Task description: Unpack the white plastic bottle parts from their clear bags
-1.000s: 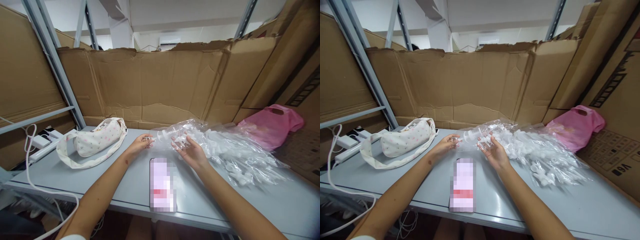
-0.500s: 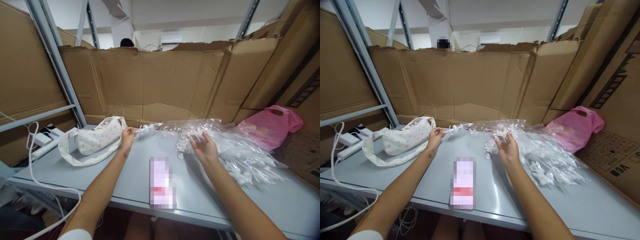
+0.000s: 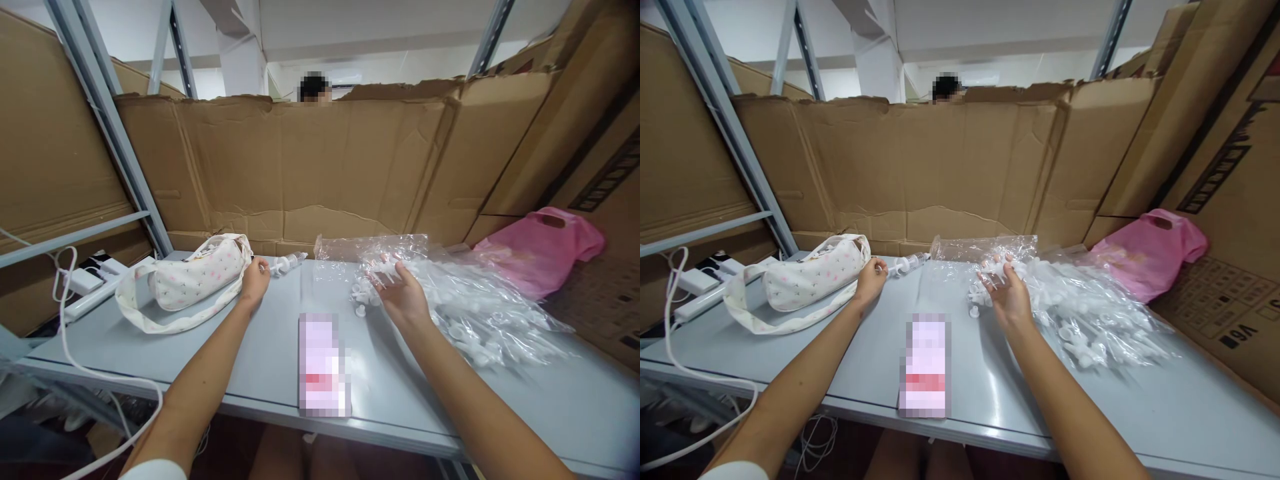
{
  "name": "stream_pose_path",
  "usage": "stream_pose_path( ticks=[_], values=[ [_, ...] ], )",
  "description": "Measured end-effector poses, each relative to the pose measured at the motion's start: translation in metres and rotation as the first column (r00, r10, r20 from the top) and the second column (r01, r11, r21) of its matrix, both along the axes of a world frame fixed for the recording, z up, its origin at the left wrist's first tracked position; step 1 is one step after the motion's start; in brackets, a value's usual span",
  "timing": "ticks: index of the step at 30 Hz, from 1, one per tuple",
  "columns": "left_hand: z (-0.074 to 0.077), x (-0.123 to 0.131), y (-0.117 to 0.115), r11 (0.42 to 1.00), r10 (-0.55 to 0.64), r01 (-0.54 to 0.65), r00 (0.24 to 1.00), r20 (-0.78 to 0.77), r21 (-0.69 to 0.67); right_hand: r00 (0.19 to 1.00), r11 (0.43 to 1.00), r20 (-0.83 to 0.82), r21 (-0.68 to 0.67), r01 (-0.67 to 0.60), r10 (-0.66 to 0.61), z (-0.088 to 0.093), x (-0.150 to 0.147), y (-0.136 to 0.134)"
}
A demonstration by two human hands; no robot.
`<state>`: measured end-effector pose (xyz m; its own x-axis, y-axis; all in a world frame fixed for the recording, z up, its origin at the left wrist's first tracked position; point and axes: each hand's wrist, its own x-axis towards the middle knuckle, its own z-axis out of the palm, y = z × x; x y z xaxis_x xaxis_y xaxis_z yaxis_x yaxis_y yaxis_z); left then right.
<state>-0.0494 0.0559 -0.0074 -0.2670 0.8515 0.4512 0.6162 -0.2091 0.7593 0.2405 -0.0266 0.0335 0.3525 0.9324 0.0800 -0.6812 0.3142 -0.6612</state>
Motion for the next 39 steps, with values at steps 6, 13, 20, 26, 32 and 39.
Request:
stream_pose_path(
  ticks=[6,13,20,26,32,39],
  values=[
    [-0.001,0.001,-0.003,0.996,-0.089,0.089,0.996,0.009,-0.018,0.999,0.999,0.041,-0.001,-0.034,0.034,-0.003,-0.002,-0.001],
    [0.022,0.030,-0.031,0.918,-0.384,0.337,0.886,0.258,0.209,0.992,0.999,0.123,0.024,-0.040,0.036,-0.006,-0.006,-0.002],
    [0.023,0.053,-0.050,0.691,-0.421,0.715,0.517,0.745,-0.106,0.974,0.994,0.200,0.010,-0.110,0.106,-0.006,-0.018,-0.008],
    [0.017,0.049,-0.044,0.669,-0.264,0.702,0.530,0.806,-0.243,0.949,0.980,0.260,0.048,-0.195,0.177,-0.001,-0.020,-0.015],
    [0.018,0.050,-0.046,0.650,-0.299,0.735,0.482,0.824,-0.194,0.925,0.966,0.304,0.045,-0.253,0.228,0.000,-0.020,-0.016],
    [0.013,0.048,-0.041,0.664,-0.238,0.730,0.412,0.880,-0.162,0.931,0.968,0.296,0.063,-0.243,0.214,-0.004,-0.022,-0.015]
  ],
)
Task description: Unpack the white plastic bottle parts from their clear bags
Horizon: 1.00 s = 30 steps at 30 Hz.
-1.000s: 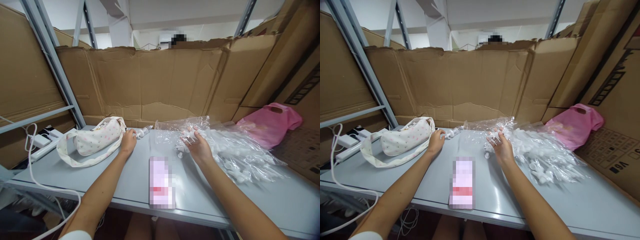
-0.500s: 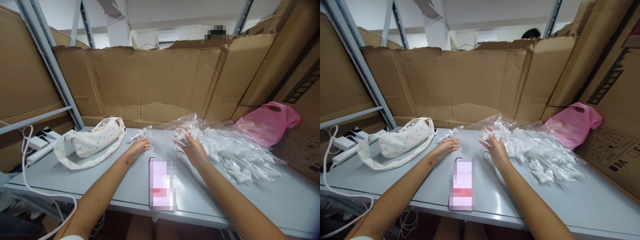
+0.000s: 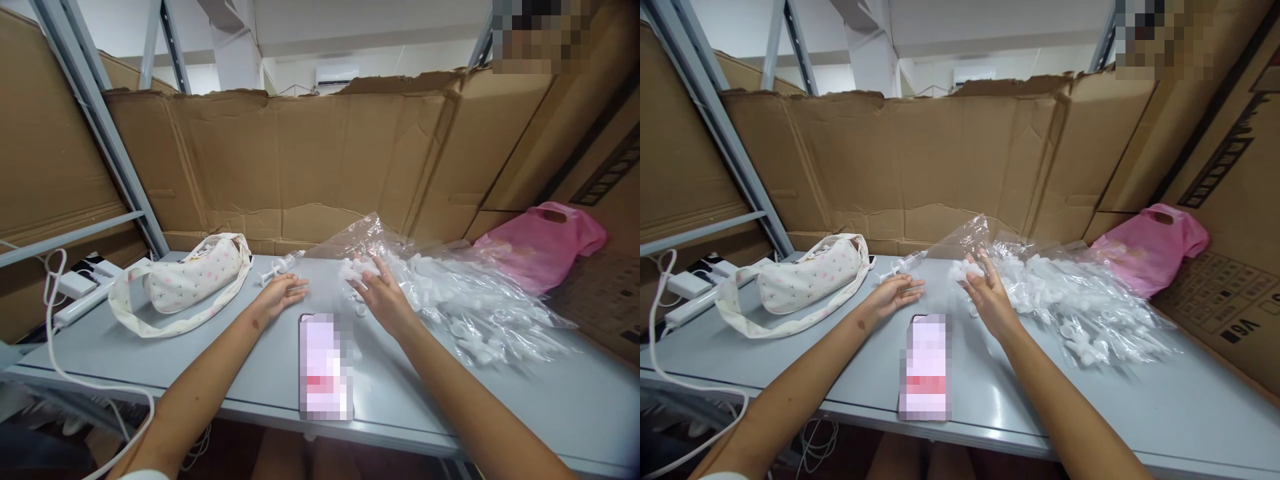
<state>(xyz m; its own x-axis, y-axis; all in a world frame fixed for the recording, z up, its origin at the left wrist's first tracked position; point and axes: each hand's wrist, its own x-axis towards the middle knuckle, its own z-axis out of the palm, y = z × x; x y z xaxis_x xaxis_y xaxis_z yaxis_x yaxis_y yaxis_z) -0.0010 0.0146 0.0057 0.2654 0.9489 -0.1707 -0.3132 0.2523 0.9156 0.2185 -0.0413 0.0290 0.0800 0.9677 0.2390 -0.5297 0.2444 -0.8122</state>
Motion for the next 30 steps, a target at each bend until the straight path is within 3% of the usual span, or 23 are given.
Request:
stream_pose_path(
  ticks=[8,14,22,27,30],
  values=[
    [-0.002,0.006,0.000,0.997,-0.030,0.036,0.996,0.080,-0.070,0.982,0.995,0.175,-0.069,0.078,-0.065,-0.004,-0.004,0.002],
    [-0.004,0.007,0.002,0.999,-0.041,0.043,0.997,0.058,-0.031,0.979,0.994,0.196,-0.085,0.074,-0.056,-0.005,-0.005,0.001],
    [-0.005,0.006,0.001,0.998,-0.006,0.014,0.993,-0.117,0.069,0.970,0.982,0.202,-0.101,0.158,-0.135,-0.007,0.000,0.006],
    [-0.005,0.005,-0.001,0.979,-0.015,0.073,0.956,-0.294,0.189,0.964,0.978,0.174,-0.021,0.208,-0.202,-0.003,0.006,0.006],
    [-0.009,0.005,0.000,0.958,0.022,0.089,0.924,-0.381,0.272,0.955,0.983,0.236,0.086,0.163,-0.179,-0.001,0.007,0.004]
  ],
)
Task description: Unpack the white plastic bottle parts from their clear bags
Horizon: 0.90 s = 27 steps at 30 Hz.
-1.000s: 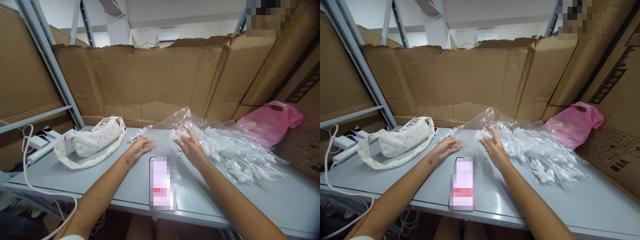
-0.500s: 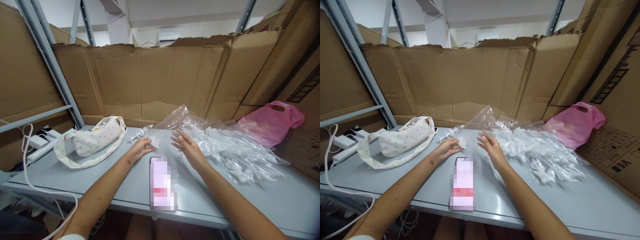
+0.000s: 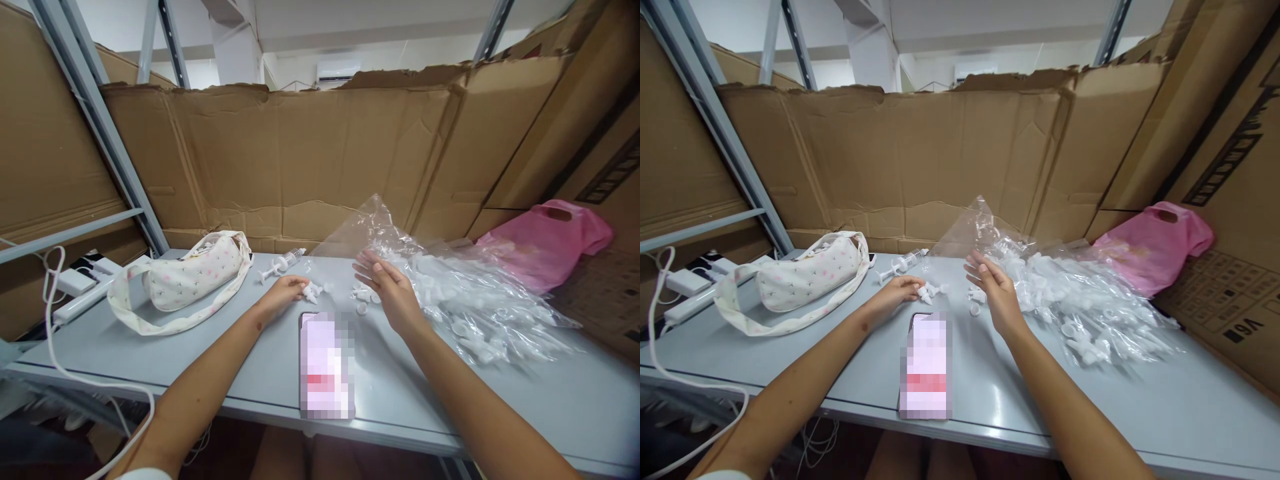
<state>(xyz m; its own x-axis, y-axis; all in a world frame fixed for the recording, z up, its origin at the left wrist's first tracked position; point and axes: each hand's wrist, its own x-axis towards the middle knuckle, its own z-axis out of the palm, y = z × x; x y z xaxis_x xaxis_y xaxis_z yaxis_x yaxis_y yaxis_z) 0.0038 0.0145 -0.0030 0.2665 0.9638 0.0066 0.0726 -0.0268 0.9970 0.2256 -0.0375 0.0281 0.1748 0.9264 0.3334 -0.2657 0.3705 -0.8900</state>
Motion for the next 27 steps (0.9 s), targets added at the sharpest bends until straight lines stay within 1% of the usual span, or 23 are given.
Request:
stream_pose_path(
  ticks=[3,6,10,12,15,18,21,23,25,27],
  values=[
    [-0.0044,-0.0002,0.0034,0.994,0.007,0.006,0.993,-0.117,0.111,0.992,0.997,0.119,0.060,-0.053,0.045,0.0006,-0.0011,-0.0027],
    [-0.0068,-0.0002,0.0056,0.981,0.031,0.009,0.979,-0.201,0.194,0.988,0.994,0.153,0.096,-0.052,0.037,0.0003,-0.0022,-0.0038],
    [-0.0049,-0.0010,0.0044,0.975,-0.003,0.057,0.970,-0.243,0.214,0.994,0.986,0.107,0.168,-0.004,-0.014,-0.0001,-0.0010,-0.0029],
    [-0.0037,-0.0018,0.0036,0.971,-0.017,0.080,0.963,-0.268,0.225,0.994,0.983,0.100,0.182,0.016,-0.035,-0.0002,-0.0002,-0.0024],
    [-0.0031,-0.0024,0.0034,0.960,-0.026,0.101,0.960,-0.278,0.260,0.992,0.984,0.118,0.180,0.021,-0.043,-0.0004,0.0002,-0.0026],
    [-0.0021,-0.0022,0.0032,0.954,-0.030,0.102,0.968,-0.251,0.281,0.988,0.976,0.149,0.217,0.018,-0.052,-0.0013,0.0006,-0.0029],
    [0.0008,-0.0023,0.0021,0.954,0.016,0.060,0.968,-0.249,0.293,0.974,0.961,0.212,0.276,0.014,-0.075,-0.0033,0.0015,-0.0027],
    [0.0027,-0.0031,0.0015,0.949,0.059,0.033,0.959,-0.278,0.313,0.957,0.953,0.275,0.304,0.008,-0.096,-0.0045,0.0019,-0.0027],
    [0.0031,-0.0041,0.0015,0.938,0.093,0.027,0.941,-0.324,0.347,0.935,0.945,0.336,0.327,-0.001,-0.115,-0.0050,0.0018,-0.0032],
    [0.0017,-0.0052,0.0025,0.927,0.105,0.045,0.921,-0.375,0.372,0.917,0.936,0.379,0.351,-0.020,-0.123,-0.0047,0.0015,-0.0044]
  ],
)
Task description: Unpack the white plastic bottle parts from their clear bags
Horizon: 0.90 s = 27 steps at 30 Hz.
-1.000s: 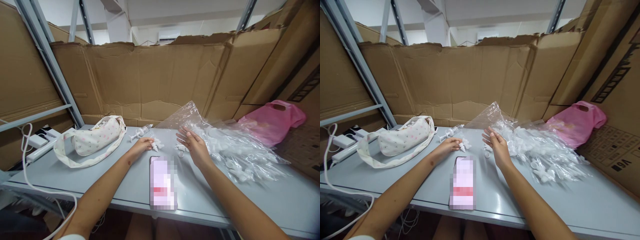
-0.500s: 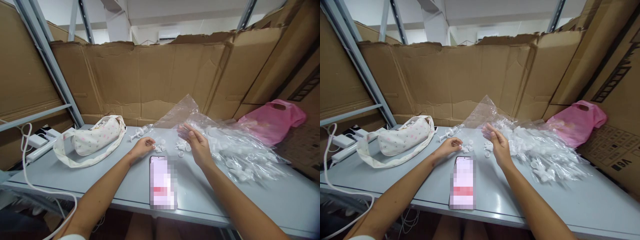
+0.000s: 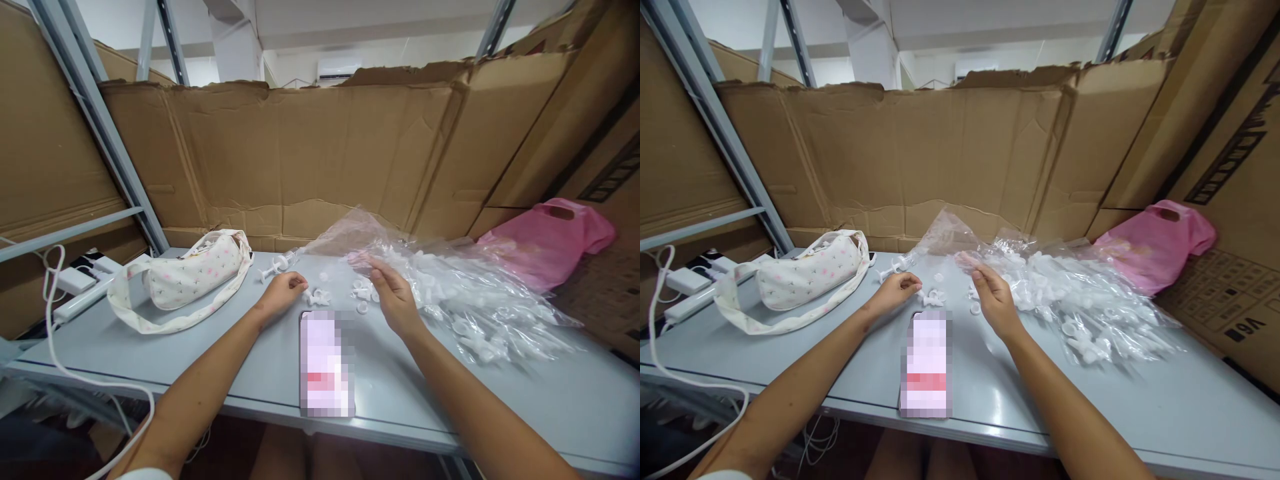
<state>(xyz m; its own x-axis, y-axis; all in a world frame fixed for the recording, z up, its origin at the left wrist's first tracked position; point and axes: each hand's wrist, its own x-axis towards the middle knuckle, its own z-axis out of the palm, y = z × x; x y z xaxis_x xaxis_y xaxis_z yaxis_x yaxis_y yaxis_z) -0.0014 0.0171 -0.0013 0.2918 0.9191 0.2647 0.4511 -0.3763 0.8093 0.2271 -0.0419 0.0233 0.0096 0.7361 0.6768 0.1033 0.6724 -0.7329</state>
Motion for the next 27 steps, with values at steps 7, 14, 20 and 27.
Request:
stream_pose_path(
  ticks=[7,14,20,27],
  values=[
    [-0.008,-0.001,0.003,0.999,0.004,0.001,0.993,-0.116,0.048,0.966,0.962,0.022,0.096,0.255,-0.258,-0.004,0.002,-0.001],
    [-0.008,0.001,0.001,0.998,0.047,-0.044,0.996,-0.071,0.040,0.959,0.984,-0.228,0.033,0.178,-0.166,0.000,-0.001,-0.002],
    [0.007,0.004,-0.007,0.987,-0.054,0.103,0.936,0.349,-0.123,0.848,0.985,-0.530,-0.156,-0.072,-0.022,0.009,0.000,0.001],
    [0.017,0.004,-0.014,0.936,-0.064,0.263,0.781,0.622,-0.235,0.885,0.895,-0.465,-0.384,-0.225,0.022,0.007,-0.001,0.000]
  ],
)
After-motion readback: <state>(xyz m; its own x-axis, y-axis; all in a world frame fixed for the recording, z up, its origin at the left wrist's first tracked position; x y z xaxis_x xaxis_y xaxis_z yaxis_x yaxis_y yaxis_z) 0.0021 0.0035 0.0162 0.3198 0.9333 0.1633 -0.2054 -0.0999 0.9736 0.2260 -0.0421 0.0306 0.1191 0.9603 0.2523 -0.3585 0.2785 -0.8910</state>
